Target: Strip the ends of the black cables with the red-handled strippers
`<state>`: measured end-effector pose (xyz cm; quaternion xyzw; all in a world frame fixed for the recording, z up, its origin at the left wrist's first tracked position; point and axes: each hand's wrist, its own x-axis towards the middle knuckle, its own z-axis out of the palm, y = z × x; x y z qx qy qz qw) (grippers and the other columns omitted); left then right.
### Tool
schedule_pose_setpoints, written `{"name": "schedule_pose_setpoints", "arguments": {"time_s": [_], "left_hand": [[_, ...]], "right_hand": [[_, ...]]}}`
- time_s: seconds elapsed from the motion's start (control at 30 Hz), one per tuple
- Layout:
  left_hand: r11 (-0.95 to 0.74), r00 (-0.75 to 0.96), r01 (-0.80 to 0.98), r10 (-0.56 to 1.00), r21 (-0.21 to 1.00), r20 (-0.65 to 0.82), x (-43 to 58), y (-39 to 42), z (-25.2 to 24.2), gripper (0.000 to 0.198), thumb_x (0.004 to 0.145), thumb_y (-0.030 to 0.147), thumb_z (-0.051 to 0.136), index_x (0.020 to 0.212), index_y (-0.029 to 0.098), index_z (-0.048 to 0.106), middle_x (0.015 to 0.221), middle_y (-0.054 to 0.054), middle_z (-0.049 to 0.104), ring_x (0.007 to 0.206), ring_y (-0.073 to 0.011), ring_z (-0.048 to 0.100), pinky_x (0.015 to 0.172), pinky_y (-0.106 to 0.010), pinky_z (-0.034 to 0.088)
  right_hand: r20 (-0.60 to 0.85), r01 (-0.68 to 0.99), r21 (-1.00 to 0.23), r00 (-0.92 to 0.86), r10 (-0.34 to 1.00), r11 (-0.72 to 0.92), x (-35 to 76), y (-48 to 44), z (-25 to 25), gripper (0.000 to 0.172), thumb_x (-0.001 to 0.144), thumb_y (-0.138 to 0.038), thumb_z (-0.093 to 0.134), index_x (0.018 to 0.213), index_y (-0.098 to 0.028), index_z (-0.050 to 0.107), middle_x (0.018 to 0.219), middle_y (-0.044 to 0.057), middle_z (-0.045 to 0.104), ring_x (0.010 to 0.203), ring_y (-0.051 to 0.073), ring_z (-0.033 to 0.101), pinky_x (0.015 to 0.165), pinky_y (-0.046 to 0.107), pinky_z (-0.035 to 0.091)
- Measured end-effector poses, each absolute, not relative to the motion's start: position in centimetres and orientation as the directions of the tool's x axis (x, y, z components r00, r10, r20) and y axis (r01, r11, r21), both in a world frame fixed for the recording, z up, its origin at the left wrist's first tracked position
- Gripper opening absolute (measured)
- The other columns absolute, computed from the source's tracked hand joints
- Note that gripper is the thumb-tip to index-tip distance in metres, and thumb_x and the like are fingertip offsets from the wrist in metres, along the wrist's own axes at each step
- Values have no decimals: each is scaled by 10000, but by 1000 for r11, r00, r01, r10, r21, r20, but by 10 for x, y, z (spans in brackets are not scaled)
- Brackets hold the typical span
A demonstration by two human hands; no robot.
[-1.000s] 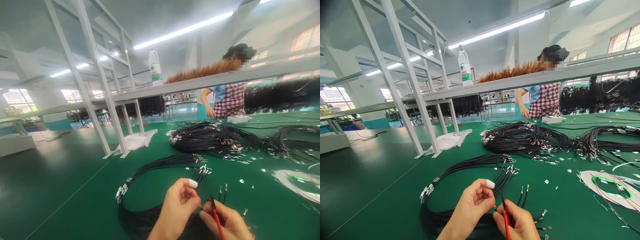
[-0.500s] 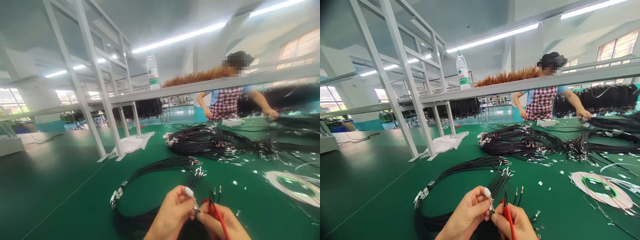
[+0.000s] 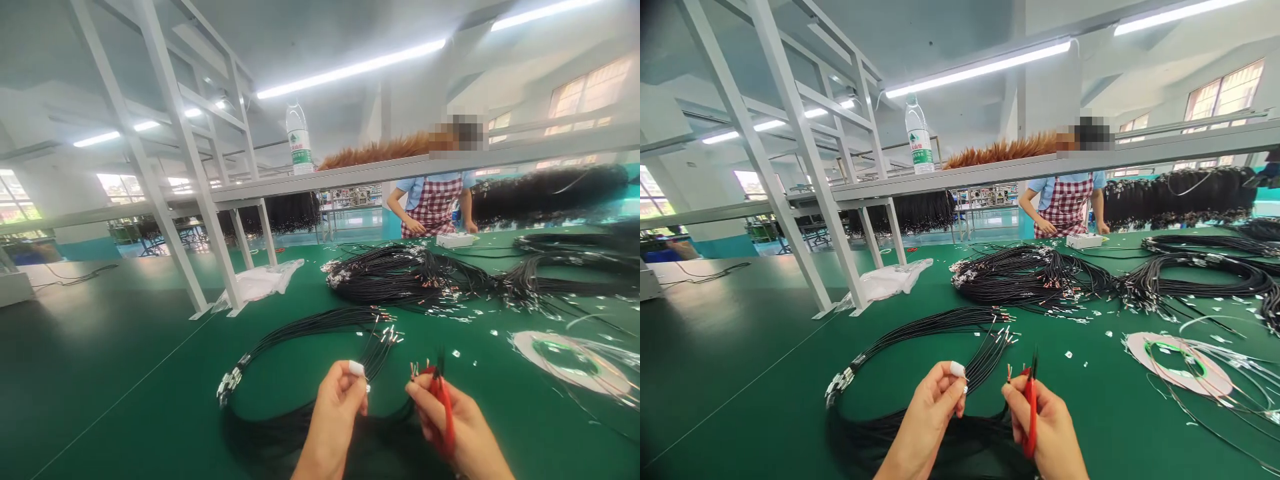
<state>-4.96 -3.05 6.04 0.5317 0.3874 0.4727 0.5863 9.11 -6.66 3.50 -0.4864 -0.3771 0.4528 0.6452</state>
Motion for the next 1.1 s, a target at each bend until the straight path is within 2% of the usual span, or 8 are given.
{"name": "schedule_pose_setpoints", "arguments": {"time_s": [0.07,0.2,0.3,0.43,0.67,0.77,0.9,1.1], "left_hand": [[-89,240,-10,967,996,89,-53,-29,59,240,798,373,598,871,147,565,662,10,533,606,-112,477,598,-249,390],[-254,197,175,956,951,219,-48,-29,66,237,807,266,581,1017,157,589,926,-69,627,835,-170,565,749,-286,435],[-236,204,148,958,960,204,-38,-32,75,316,769,194,597,1079,150,553,972,-85,632,849,-178,580,777,-303,452],[-192,259,132,954,972,153,-29,-37,83,441,677,156,679,1093,145,533,973,-86,632,825,-181,574,747,-305,467],[-222,240,236,957,946,165,-38,-38,80,478,655,28,580,1114,147,523,985,-83,618,826,-172,571,739,-304,479],[-179,192,205,971,962,140,-39,-41,77,461,647,44,602,1093,137,525,943,-83,624,804,-175,579,738,-308,490],[-148,160,154,979,977,124,-34,-48,74,415,678,179,670,1062,133,521,913,-84,630,783,-176,590,745,-313,499],[-205,78,196,978,959,193,-29,-44,65,355,728,225,605,1062,157,505,826,-47,646,728,-176,613,731,-319,502]], "right_hand": [[63,-190,-973,332,941,132,93,-66,34,441,660,-578,712,638,-170,546,412,-86,404,353,58,368,372,175,253],[94,-117,-983,343,935,142,87,-66,30,450,661,-611,677,636,-180,549,435,-90,370,364,67,331,366,190,234],[159,2,-986,350,923,169,84,-66,24,398,677,-569,664,623,-188,562,468,-83,366,403,80,308,383,206,239],[266,177,-960,325,907,218,84,-66,18,315,684,-490,653,640,-183,597,538,-43,487,517,128,417,489,222,346],[267,228,-952,290,919,205,82,-69,25,281,734,-451,594,619,-198,557,554,-41,502,532,135,424,486,217,339],[252,220,-957,304,919,189,81,-71,27,265,751,-453,576,662,-204,577,559,-37,533,533,143,459,483,216,352],[322,292,-928,309,895,233,79,-70,17,282,763,-469,560,656,-208,563,575,-28,554,551,153,484,516,219,378],[431,386,-876,353,831,290,74,-66,6,273,813,-454,518,695,-211,556,583,-23,561,530,154,480,519,229,384]]}}
